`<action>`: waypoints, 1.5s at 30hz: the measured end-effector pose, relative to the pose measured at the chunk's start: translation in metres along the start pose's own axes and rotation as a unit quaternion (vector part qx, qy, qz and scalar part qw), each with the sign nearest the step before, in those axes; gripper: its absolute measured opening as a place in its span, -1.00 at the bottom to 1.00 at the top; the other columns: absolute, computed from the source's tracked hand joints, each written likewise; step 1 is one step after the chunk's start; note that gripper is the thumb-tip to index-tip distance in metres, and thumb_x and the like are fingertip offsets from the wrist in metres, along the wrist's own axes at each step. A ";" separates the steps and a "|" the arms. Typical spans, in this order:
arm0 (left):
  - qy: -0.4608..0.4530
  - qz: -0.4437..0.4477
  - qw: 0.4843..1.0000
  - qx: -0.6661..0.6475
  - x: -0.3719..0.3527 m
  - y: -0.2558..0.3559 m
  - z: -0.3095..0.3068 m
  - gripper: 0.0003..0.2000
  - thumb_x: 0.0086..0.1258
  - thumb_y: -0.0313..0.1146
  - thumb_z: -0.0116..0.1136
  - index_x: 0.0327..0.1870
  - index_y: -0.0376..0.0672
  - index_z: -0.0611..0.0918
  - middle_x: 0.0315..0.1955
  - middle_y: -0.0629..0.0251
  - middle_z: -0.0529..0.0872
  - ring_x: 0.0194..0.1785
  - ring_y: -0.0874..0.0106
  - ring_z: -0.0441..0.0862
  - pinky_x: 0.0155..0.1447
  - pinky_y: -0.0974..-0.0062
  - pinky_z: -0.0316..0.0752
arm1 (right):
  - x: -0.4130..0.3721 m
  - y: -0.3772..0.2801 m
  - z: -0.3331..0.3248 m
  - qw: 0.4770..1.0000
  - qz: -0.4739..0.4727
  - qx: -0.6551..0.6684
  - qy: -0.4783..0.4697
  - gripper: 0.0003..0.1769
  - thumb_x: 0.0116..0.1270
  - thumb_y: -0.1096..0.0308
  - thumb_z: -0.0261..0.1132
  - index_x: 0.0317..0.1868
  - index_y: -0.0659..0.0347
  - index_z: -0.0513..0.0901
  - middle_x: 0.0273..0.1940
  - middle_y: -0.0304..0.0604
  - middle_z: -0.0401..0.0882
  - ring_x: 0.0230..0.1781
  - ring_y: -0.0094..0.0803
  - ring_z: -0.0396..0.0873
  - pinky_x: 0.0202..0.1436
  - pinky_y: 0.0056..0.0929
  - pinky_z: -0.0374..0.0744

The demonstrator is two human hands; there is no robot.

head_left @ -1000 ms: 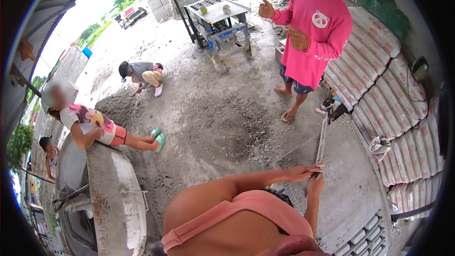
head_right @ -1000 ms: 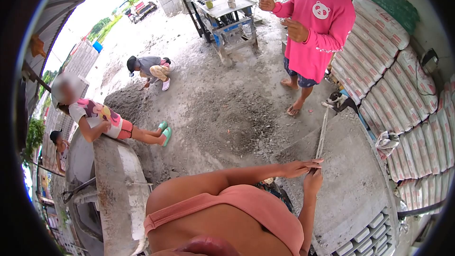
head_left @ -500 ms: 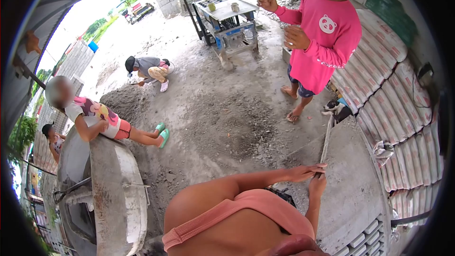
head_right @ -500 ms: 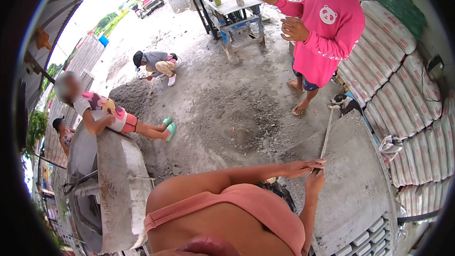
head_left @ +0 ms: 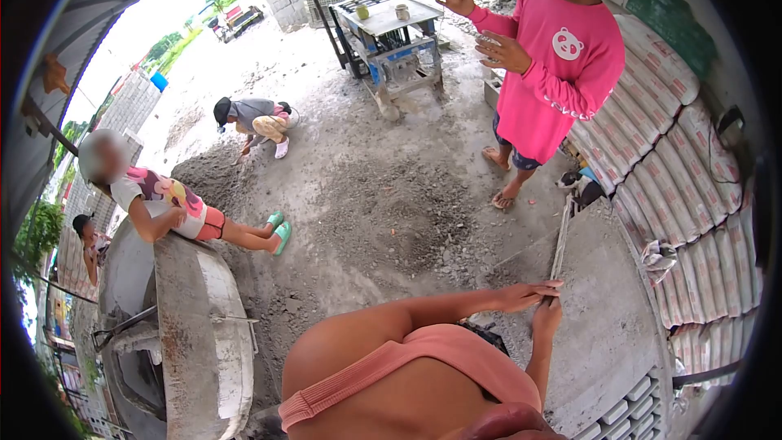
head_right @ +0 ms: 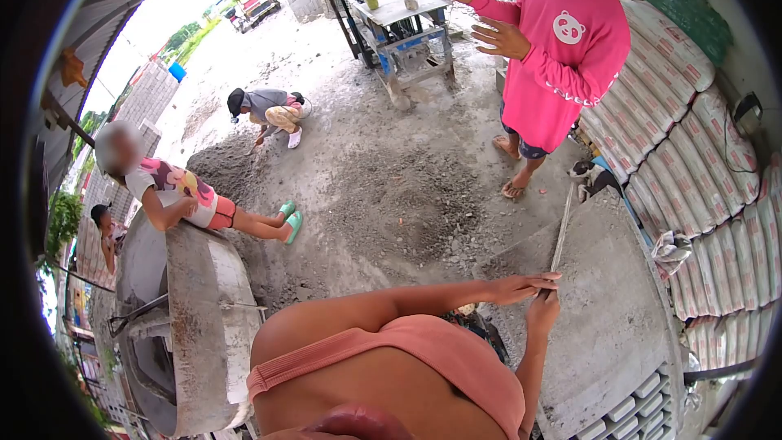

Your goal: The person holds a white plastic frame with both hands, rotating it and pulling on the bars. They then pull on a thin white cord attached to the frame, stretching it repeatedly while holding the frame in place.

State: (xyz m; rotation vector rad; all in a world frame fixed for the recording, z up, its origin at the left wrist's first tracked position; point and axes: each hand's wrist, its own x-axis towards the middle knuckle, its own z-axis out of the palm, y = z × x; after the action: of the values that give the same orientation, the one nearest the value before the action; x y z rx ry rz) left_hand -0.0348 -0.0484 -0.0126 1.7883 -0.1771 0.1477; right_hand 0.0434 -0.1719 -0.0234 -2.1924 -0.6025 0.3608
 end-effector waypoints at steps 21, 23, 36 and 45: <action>-0.013 -0.005 0.999 -0.041 0.008 -0.009 0.001 -0.53 0.34 -0.60 -0.30 0.30 -0.13 0.34 0.43 0.34 -0.02 0.47 0.32 -0.08 0.43 0.31 0.00 | -0.001 -0.015 -0.011 1.000 0.017 -0.014 0.000 -0.61 0.38 0.23 -0.06 -0.19 0.42 0.55 -0.32 0.25 0.58 -0.28 0.16 0.54 -0.28 -0.04 0.42; -0.015 -0.012 0.997 -0.076 0.008 -0.007 0.000 -0.52 0.34 -0.60 -0.29 0.30 -0.11 0.34 0.43 0.34 -0.03 0.47 0.31 -0.08 0.43 0.31 0.01 | -0.001 -0.017 -0.012 0.999 0.040 -0.024 -0.019 -0.60 0.38 0.21 -0.06 -0.19 0.42 0.55 -0.31 0.26 0.57 -0.27 0.18 0.53 -0.27 -0.02 0.41; -0.006 0.008 0.996 -0.094 0.003 -0.009 0.001 -0.53 0.39 -0.60 -0.33 0.33 -0.07 0.31 0.44 0.32 -0.05 0.47 0.33 -0.04 0.30 0.40 0.17 | -0.002 -0.015 -0.009 0.999 0.029 -0.034 -0.021 -0.60 0.41 0.20 -0.10 -0.16 0.38 0.54 -0.36 0.17 0.59 -0.32 0.10 0.56 -0.30 -0.10 0.44; 0.004 0.020 0.998 -0.058 0.002 -0.016 0.002 -0.53 0.37 -0.59 -0.32 0.32 -0.11 0.32 0.44 0.31 -0.02 0.47 0.33 -0.06 0.30 0.43 0.17 | -0.001 -0.009 -0.004 1.000 0.022 -0.012 -0.015 -0.60 0.39 0.19 -0.06 -0.25 0.40 0.53 -0.37 0.18 0.57 -0.31 0.09 0.55 -0.29 -0.13 0.41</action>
State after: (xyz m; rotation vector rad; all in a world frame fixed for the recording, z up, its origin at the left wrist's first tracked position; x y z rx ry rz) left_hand -0.0300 -0.0467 -0.0282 1.6683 -0.2122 0.1687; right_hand 0.0418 -0.1696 -0.0140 -2.2289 -0.5787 0.4125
